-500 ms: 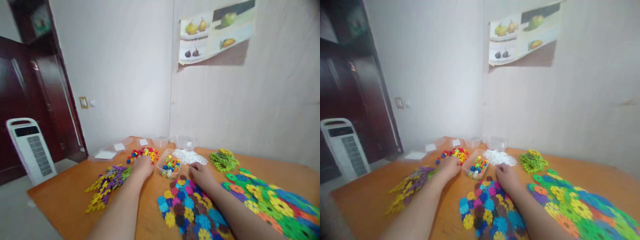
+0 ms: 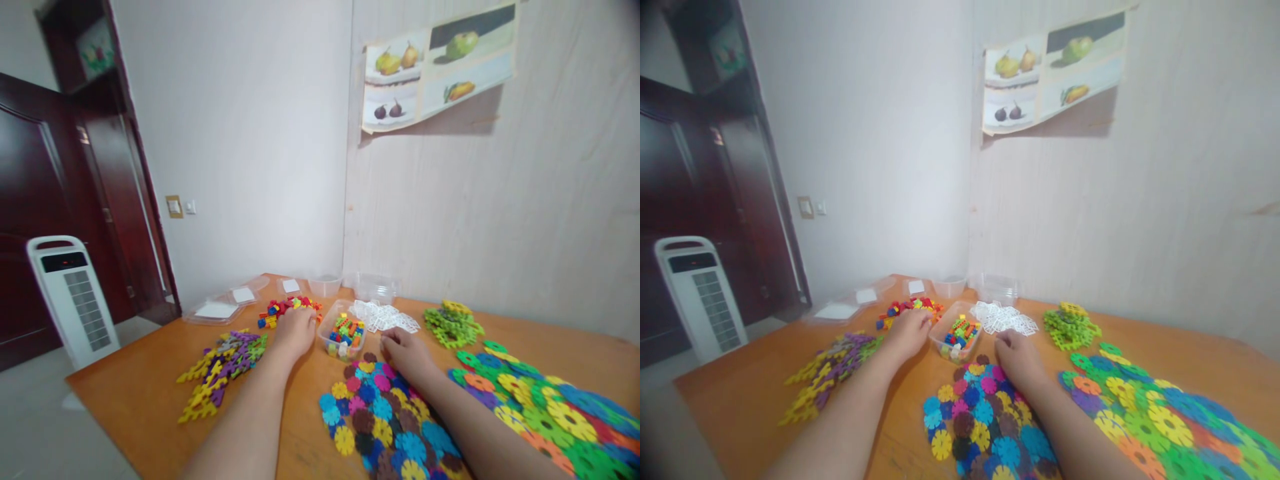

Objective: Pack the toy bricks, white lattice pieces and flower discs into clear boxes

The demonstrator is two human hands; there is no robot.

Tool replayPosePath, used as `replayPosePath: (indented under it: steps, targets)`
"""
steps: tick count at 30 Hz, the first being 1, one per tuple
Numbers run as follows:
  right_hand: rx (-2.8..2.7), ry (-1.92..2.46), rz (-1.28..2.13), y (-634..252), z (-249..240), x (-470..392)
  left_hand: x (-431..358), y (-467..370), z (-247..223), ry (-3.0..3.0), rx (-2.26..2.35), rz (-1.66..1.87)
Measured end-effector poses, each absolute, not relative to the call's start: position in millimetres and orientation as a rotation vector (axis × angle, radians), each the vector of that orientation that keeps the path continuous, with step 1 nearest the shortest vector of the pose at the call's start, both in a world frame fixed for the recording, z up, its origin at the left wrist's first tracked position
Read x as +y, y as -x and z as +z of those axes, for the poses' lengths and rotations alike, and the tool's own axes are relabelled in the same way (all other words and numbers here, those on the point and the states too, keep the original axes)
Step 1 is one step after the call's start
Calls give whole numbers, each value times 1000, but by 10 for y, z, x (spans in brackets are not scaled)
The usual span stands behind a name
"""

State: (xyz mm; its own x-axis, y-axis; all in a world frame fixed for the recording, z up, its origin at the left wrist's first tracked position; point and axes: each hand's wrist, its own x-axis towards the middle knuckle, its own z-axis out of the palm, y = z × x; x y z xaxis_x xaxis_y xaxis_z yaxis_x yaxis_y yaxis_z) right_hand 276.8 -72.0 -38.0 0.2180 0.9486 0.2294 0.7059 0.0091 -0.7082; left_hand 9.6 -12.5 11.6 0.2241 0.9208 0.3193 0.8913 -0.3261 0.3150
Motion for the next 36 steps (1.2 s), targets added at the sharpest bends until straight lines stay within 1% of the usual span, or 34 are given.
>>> replayPosePath:
  steps: [2, 5, 8, 10, 14, 17, 20, 22, 23, 24, 26, 28, 29, 32, 34, 36]
  targets:
    - [-1553, 1746, 422, -2770, -389, -720, -170, -140, 79, -2547, 1849, 532]
    - [-1554, 1740, 440, -2772, -405, -713, -185, -212, 57, -2607, 1900, 404]
    - [-1567, 1739, 417, -2778, -417, -705, -152, -235, 51, -2571, 1901, 324]
    - [-1572, 1744, 406, -2786, -422, -701, -121, -219, 27, -2529, 1890, 338]
    - [-1582, 1735, 397, -2796, -427, -701, -38, -164, -57, -2401, 1845, 538]
    - [-1596, 1739, 392, -2784, -418, -708, 24, -143, -42, -2182, 1759, 891]
    - [-1596, 1773, 389, -2764, -392, -723, 26, -138, 101, -1805, 1402, 1268]
    - [-1597, 1790, 381, -2753, -369, -737, -9, -120, 224, -1600, 1088, 1339]
    - [-1599, 1791, 378, -2749, -358, -744, -30, -99, 275, -1544, 1005, 1346]
    - [-1602, 1790, 375, -2746, -348, -750, -47, -70, 311, -1521, 986, 1354]
    - [-1605, 1789, 369, -2743, -336, -757, -62, 7, 329, -1538, 1110, 1373]
    - [-1608, 1792, 371, -2743, -335, -758, -51, 93, 279, -1640, 1383, 1321]
    - [-1606, 1793, 373, -2744, -338, -755, -41, 131, 240, -1720, 1540, 1241]
    - [-1605, 1779, 377, -2749, -353, -744, -26, 198, 133, -1989, 1908, 852]
    - [-1607, 1769, 374, -2753, -360, -738, -44, 207, 102, -2120, 2022, 638]
    - [-1606, 1767, 374, -2754, -362, -738, -75, 207, 103, -2179, 2059, 515]
